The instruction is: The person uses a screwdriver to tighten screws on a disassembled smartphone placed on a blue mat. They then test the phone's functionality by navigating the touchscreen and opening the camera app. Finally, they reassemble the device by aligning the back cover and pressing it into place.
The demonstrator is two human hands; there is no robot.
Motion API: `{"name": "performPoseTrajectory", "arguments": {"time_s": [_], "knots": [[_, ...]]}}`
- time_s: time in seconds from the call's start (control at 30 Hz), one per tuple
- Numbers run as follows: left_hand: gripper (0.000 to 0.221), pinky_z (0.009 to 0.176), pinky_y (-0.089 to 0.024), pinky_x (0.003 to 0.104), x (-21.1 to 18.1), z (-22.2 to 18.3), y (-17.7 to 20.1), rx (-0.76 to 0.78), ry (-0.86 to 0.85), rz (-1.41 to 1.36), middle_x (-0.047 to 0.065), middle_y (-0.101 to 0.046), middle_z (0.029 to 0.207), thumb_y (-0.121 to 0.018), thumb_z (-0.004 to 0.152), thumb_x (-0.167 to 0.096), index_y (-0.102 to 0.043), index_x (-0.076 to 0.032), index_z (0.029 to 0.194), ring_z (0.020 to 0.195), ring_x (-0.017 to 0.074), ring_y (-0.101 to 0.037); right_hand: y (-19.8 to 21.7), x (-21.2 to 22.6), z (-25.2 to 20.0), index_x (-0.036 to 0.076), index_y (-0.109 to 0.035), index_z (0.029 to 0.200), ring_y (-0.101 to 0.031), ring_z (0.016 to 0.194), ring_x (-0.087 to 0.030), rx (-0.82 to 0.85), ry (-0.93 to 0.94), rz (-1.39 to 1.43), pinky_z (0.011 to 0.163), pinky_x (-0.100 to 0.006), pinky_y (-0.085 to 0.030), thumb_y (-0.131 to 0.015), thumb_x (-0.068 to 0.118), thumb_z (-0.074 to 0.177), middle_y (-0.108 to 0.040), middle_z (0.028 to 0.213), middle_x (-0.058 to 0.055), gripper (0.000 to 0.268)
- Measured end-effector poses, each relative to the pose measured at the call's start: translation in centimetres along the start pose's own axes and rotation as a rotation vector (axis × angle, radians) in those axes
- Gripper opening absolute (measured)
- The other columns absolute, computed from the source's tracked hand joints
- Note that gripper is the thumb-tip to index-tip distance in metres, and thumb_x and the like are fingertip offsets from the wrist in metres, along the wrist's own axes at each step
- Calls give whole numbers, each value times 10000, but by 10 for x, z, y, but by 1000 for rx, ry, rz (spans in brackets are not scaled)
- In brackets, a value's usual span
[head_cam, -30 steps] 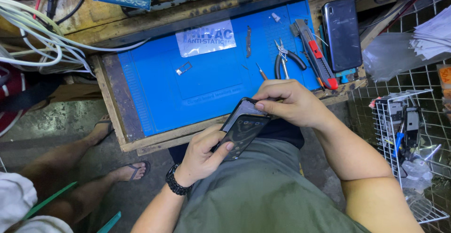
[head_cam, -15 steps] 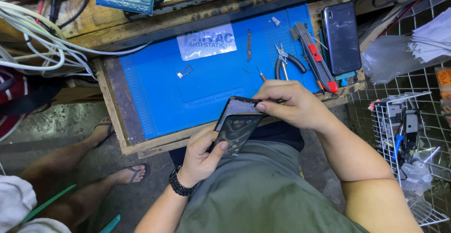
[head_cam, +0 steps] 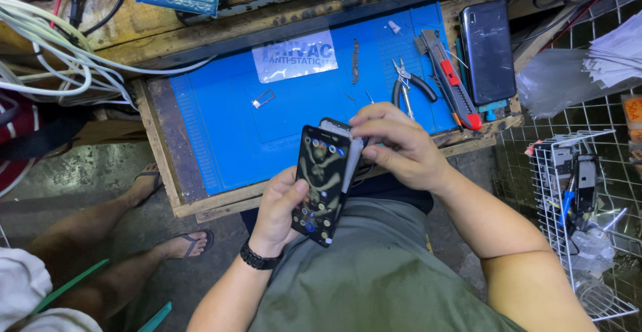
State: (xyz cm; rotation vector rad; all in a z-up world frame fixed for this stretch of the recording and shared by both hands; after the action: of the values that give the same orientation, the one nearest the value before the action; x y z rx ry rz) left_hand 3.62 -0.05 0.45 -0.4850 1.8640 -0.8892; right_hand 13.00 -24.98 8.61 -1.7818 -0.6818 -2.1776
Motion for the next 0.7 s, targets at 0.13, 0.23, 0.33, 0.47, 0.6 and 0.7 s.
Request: {"name": "performPoseTrajectory", "arguments": {"time_s": [0.13,0.23,0.33,0.47,0.6,0.7], "knots": [[379,922,-583,328,-11,11,-12,21,130,-319,149,-723,1209,-634,1030,-172,-595,61,1326,1042,190,-730,4,-10,-2,31,-698,1166,-612,1203,-237,88,92,23,1034,-344,-507,-727,26,933,-619,1250,-104,235],[386,905,-591,332,-18,14,-18,94,168,-371,162,-721,1206,-623,1049,-175,-584,70,1345,1026,198,-736,12,-14,1,32,-716,1124,-627,1171,-231,134,58,45,1013,-339,-515,-740,1,906,-633,1192,-94,221],[382,897,-595,322,-19,16,-20,100,176,-366,165,-725,1199,-618,1054,-185,-578,82,1324,1017,190,-738,17,-16,5,26,-736,1059,-647,1103,-223,156,31,50,964,-326,-528,-758,-14,880,-654,1121,-87,184],[340,877,-598,323,-18,16,-17,111,165,-359,156,-733,1151,-618,1070,-169,-593,78,1303,985,186,-741,21,-15,8,26,-751,1000,-684,1009,-205,184,21,59,879,-303,-567,-767,-22,872,-671,1052,-76,138],[284,859,-598,321,-19,18,-13,103,188,-374,153,-737,1123,-614,1086,-159,-611,71,1252,956,183,-743,22,-10,12,21,-755,1008,-686,969,-198,193,31,28,843,-293,-565,-766,-31,871,-673,1041,-78,148],[293,848,-596,310,-20,20,-15,74,230,-371,149,-739,1117,-605,1055,-163,-622,59,1245,941,175,-744,18,2,11,27,-754,1044,-680,977,-199,201,26,-26,832,-289,-565,-746,-38,875,-656,1063,-87,181]]}}
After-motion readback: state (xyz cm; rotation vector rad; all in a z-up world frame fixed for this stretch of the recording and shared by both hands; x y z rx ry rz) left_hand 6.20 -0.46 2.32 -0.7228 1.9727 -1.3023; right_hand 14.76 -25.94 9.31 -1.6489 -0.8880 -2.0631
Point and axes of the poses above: each hand's wrist, its own z-axis towards the middle knuckle, its own y-axis out of the back of the hand, x = y × z, the point moved 1 cm from there along z, towards the middle knuckle
